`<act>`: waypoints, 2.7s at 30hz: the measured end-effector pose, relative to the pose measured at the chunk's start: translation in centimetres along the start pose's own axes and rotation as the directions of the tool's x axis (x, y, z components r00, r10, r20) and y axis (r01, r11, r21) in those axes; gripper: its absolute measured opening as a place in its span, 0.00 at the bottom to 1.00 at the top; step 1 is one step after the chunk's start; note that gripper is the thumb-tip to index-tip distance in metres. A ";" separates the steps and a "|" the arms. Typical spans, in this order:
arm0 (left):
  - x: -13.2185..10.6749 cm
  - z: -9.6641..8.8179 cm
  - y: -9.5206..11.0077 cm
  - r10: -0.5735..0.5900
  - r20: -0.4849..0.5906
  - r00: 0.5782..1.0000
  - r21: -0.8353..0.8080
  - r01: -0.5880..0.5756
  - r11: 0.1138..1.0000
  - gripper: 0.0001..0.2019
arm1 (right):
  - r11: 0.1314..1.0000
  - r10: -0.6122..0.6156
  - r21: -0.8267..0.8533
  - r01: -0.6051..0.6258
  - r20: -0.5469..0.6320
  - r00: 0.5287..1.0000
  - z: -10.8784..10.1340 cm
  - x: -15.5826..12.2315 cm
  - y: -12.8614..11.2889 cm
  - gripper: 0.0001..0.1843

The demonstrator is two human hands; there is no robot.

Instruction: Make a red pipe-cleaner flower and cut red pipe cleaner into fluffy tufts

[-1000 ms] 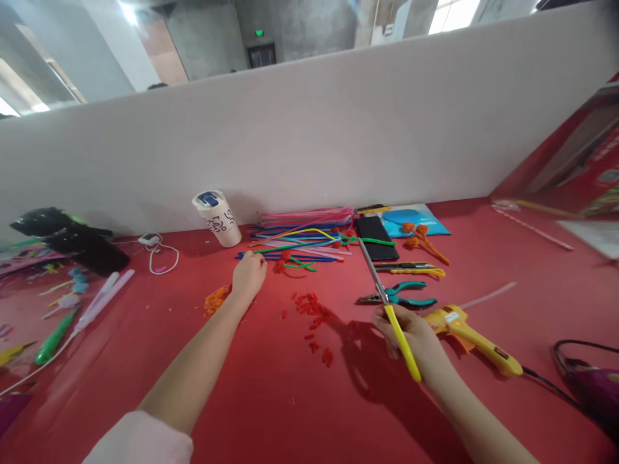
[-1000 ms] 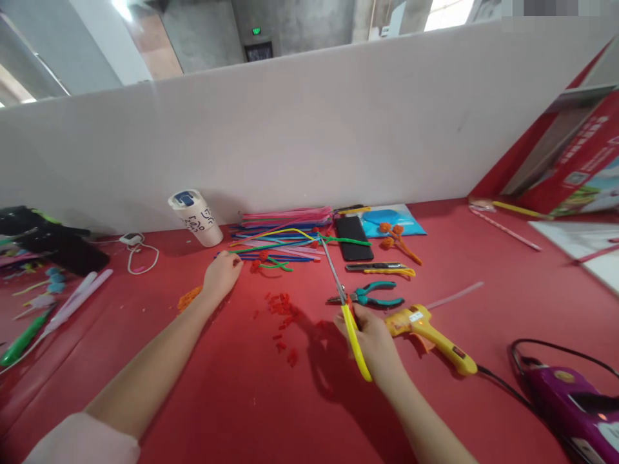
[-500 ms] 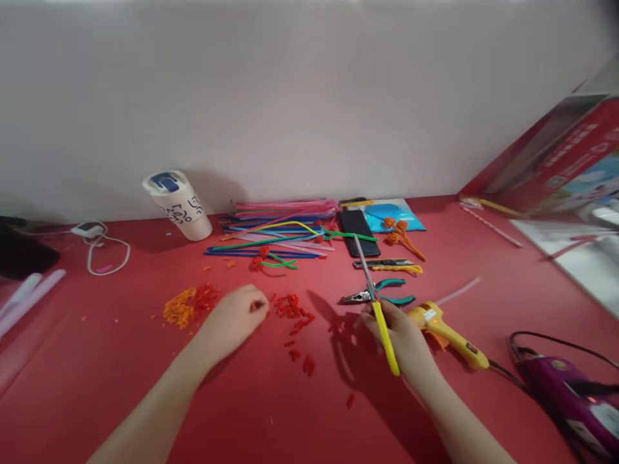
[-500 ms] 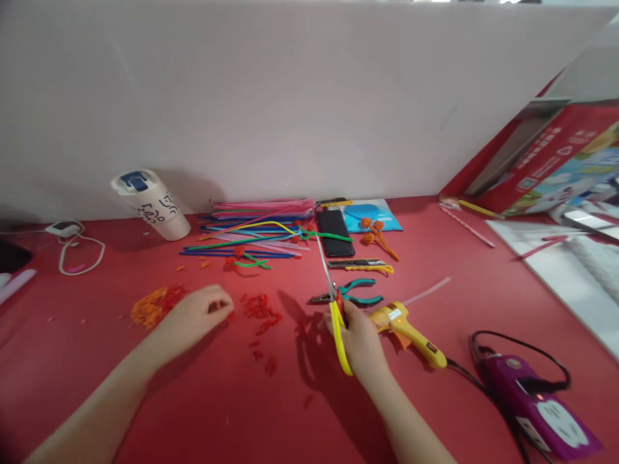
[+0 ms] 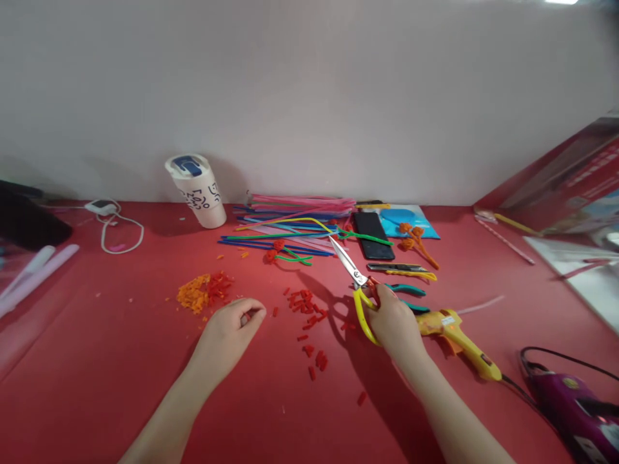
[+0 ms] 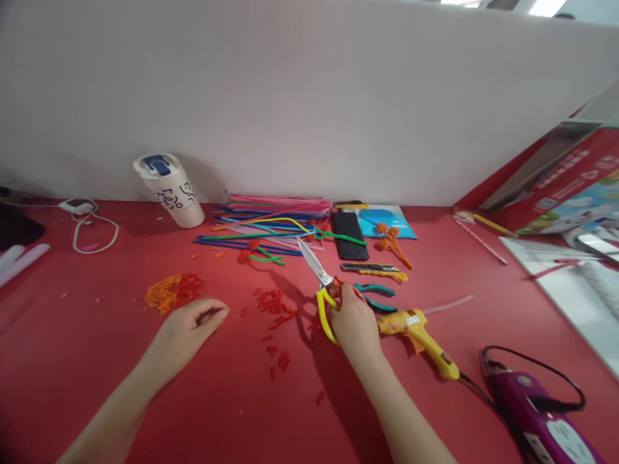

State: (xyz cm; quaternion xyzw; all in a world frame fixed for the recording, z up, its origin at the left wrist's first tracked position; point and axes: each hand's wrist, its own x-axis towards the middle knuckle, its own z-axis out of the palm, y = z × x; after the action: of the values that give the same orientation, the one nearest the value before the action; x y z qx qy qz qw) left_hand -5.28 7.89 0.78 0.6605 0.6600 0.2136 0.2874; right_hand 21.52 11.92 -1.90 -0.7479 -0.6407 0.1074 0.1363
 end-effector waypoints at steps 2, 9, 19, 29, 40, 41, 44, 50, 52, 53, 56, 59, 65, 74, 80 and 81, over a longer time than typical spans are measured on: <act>-0.2 0.1 0.0 -0.003 -0.021 1.000 0.059 0.004 0.998 0.10 | 0.999 -0.030 -0.029 0.029 -0.014 0.999 0.5 0.2 0.0 0.05; -0.4 0.8 0.6 0.017 0.016 1.000 0.221 -0.020 0.975 0.11 | 0.995 -0.097 -0.035 0.096 -0.016 0.995 1.4 0.3 -0.6 0.10; 1.0 -3.8 -1.5 -0.108 -0.254 0.961 0.390 0.204 0.898 0.10 | 0.872 -0.068 0.486 -0.057 0.237 0.969 -2.7 -2.8 -3.1 0.07; 5.4 -2.8 -3.0 -0.087 -0.155 0.984 0.557 0.160 0.815 0.10 | 0.670 -0.027 0.736 -0.091 0.147 0.989 -1.5 -2.9 0.1 0.11; 5.0 1.7 5.5 0.268 0.198 0.943 0.285 -0.317 0.904 0.12 | 0.579 0.071 0.802 -0.148 0.132 0.989 -2.9 -2.6 1.1 0.14; 6.0 2.5 6.5 0.301 0.187 0.935 0.300 -0.346 0.889 0.11 | 0.559 0.088 0.815 -0.153 0.125 0.988 -3.0 -2.6 1.2 0.14; 10.0 5.3 9.3 0.368 0.188 0.911 0.355 -0.412 0.839 0.11 | 0.499 0.129 0.850 -0.169 0.120 0.984 -3.4 -2.6 1.6 0.14; 14.9 10.0 11.3 0.402 0.248 0.881 0.496 -0.472 0.728 0.17 | 0.514 0.144 0.845 -0.144 0.080 0.986 -3.4 -2.6 2.0 0.12; 15.2 10.6 11.2 0.410 0.268 0.872 0.519 -0.489 0.701 0.18 | 0.502 0.111 0.856 -0.127 0.082 0.990 -3.4 -2.8 1.8 0.10; 15.2 10.8 11.1 0.413 0.275 0.868 0.527 -0.496 0.690 0.18 | 0.494 0.099 0.860 -0.128 0.090 0.991 -3.4 -3.0 1.5 0.10; 15.4 10.8 11.0 0.420 0.290 0.860 0.545 -0.509 0.667 0.18 | 0.502 0.077 0.854 -0.136 0.112 0.991 -3.6 -3.3 0.7 0.11; 15.6 10.6 10.9 0.409 0.283 0.867 0.561 -0.496 0.662 0.16 | 0.522 0.064 0.845 -0.118 0.099 0.993 -3.8 -3.3 0.4 0.10; 15.9 10.4 10.4 0.350 0.204 0.914 0.603 -0.400 0.690 0.16 | 0.504 0.070 0.857 -0.104 0.079 0.994 -3.5 -3.0 0.8 0.09; 15.9 9.5 11.8 0.358 0.280 0.891 0.537 -0.455 0.710 0.12 | 0.494 0.068 0.863 -0.103 0.080 0.994 -3.8 -3.0 0.8 0.08; 9.1 6.0 9.5 0.389 0.406 0.827 0.362 -0.536 0.763 0.06 | 0.482 0.055 0.867 -0.123 0.110 0.992 -3.8 -3.0 1.2 0.08; 7.7 5.4 8.7 0.381 0.437 0.815 0.331 -0.540 0.774 0.05 | 0.494 0.041 0.860 -0.128 0.124 0.991 -3.7 -3.0 1.2 0.09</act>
State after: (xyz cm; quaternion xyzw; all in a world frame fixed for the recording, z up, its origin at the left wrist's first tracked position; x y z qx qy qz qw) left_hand 5.15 15.38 1.77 0.8777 0.4443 0.0042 0.1795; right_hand 23.40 8.54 1.11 -0.6040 -0.4687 0.4528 0.4588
